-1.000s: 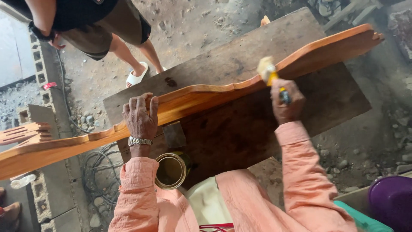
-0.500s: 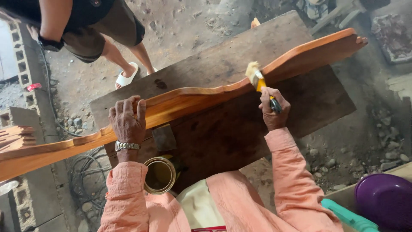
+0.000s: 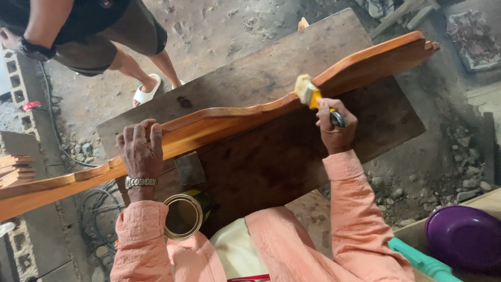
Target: The person applies a finish to a long, curved wooden piece using a paintbrush. They hold the wood steady with one hand while brushing the surface with the other, occasionally dipping the brush into a can of varnish to reload it.
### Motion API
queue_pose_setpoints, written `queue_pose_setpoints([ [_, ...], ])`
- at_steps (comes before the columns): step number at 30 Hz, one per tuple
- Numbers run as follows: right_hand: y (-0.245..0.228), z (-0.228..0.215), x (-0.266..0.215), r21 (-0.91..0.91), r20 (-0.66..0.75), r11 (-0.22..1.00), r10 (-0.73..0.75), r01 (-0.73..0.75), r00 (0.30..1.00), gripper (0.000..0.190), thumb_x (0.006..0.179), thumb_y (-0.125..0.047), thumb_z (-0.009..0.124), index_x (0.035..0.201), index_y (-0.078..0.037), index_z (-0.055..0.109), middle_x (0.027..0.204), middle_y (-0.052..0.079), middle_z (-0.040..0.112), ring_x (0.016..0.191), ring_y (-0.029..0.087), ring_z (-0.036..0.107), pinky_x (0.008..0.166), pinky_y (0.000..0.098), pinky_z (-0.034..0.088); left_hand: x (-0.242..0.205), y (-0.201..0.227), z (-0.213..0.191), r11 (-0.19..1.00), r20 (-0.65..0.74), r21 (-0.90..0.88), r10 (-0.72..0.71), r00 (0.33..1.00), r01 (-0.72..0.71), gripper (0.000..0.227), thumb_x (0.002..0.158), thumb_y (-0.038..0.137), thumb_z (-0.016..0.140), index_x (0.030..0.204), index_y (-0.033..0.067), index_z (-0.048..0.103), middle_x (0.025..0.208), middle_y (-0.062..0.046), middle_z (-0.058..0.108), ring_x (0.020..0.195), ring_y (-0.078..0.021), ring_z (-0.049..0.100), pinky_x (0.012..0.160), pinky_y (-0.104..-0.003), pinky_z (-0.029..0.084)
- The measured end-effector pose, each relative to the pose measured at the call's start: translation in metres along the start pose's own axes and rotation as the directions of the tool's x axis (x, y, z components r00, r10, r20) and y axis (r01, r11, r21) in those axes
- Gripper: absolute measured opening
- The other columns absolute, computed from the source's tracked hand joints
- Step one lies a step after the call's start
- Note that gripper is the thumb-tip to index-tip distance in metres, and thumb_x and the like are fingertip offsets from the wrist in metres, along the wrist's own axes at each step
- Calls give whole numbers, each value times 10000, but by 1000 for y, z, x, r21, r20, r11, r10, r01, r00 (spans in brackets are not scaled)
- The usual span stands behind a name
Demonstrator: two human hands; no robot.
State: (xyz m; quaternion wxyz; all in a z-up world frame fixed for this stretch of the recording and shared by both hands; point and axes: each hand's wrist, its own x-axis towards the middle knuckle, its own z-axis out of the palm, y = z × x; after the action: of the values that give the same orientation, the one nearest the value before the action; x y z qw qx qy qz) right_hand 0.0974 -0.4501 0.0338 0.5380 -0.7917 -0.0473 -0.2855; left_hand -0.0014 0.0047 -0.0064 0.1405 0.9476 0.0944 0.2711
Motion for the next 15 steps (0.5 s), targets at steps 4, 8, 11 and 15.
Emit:
queue_pose_setpoints([
  [4,2,-37,45,-225,37,950,-214,216,976,160,981,-77,703,839,-146,721,636,29,693,548,203,675,657,301,568,0,0,2,1000,-8,-6,-2,1000,2,290,1138,505,570,1183,265,727,1020,-34,600,1025,-299,595,923,-444,469],
  [8,39,-70,89,-73,-219,983,-180,168,959,257,1119,-208,590,1028,26,647,982,238,779,606,245,730,460,285,544,7,20,-20,998,63,-56,19,998,-15,303,1138,362,537,1193,136,730,1094,-105,643,987,-330,560,967,-467,398],
  [11,76,-103,127,-142,-408,978,-196,150,892,280,1034,-166,566,953,59,711,843,216,794,535,218,712,326,266,494,8,23,-21,998,78,-53,-11,997,15,315,1133,377,534,1207,143,731,1100,-118,632,1002,-357,549,954,-492,401],
  [15,72,-101,125,37,-610,994,107,-107,785,459,923,-401,622,881,18,804,598,120,696,370,139,533,348,237,396,6,23,-22,999,64,-44,1,998,2,318,1136,362,529,1184,124,734,1103,-130,645,1005,-351,548,951,-480,403],
])
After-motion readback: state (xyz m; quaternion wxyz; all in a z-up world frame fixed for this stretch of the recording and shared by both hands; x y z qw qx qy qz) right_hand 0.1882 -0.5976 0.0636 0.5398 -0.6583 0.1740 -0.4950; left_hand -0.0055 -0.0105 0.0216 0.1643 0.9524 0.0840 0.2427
